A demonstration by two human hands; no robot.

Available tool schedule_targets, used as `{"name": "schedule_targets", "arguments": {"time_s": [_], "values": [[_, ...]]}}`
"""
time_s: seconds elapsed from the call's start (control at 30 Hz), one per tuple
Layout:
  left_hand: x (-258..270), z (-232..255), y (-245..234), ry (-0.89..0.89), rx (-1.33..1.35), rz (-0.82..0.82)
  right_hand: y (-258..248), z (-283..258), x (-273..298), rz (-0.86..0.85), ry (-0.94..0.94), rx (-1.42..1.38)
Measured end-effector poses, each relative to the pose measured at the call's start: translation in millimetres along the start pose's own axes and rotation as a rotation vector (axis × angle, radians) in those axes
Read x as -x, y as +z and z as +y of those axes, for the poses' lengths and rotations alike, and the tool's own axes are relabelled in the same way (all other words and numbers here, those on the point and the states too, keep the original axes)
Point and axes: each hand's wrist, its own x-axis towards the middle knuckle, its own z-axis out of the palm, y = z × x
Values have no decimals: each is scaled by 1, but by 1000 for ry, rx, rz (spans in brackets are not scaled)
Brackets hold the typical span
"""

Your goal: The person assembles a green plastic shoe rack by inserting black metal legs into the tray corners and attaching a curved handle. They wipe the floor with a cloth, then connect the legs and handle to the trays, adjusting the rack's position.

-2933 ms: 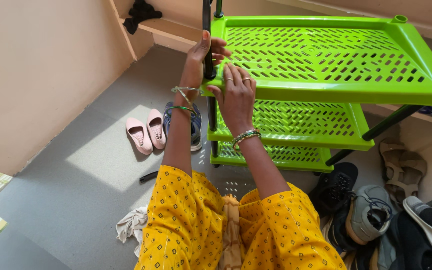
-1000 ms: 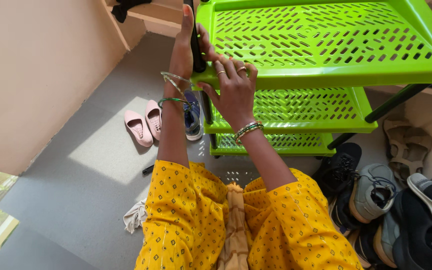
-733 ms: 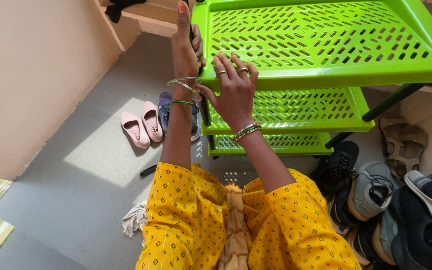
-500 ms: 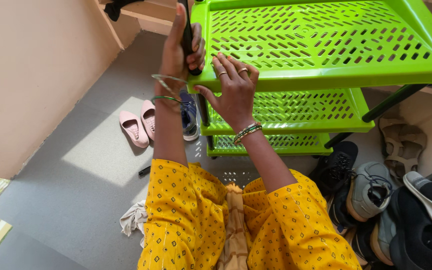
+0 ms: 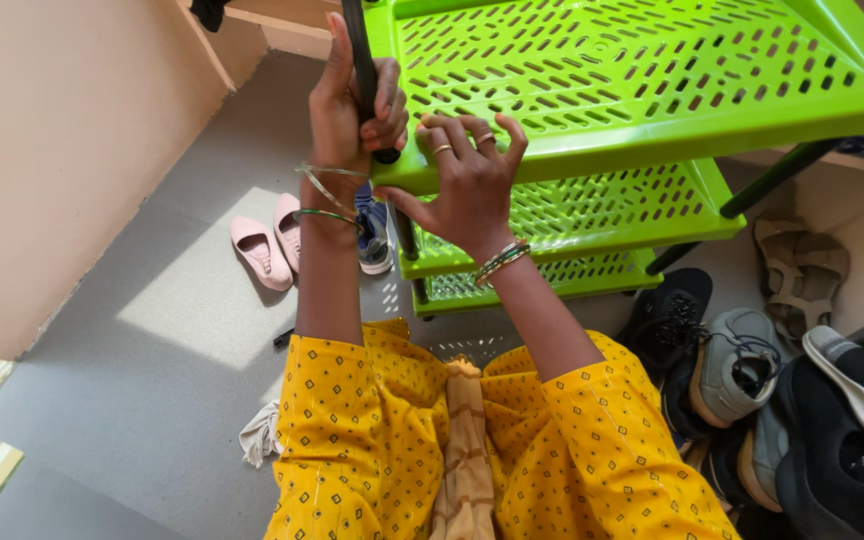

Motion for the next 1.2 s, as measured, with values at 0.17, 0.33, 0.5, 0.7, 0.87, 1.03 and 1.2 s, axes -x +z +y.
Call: {"name": "schedule_targets", "arguments": {"time_s": [0.17,0.33,0.5,0.7,0.87,1.03,1.2], "values": [[2,-6,23,104,-103,211,-5,11,-3,-7,-42,-92],[5,-14,44,124,-146,366,-15,24,-5,-30,-99,-165],[12,-14,59,66,-143,285,-36,27,2,-95,-80,-224],[33,-8,93,-38,-72,336,-56,25,14,-85,-77,-258],[51,-16,136,85,-120,517,-67,27,19,-89,-15,-380],[46,-14,146,111,-100,462,-73,36,19,-92,-94,-399],[41,-10,150,123,-110,495,-68,30,7,-58,-258,-453]]}}
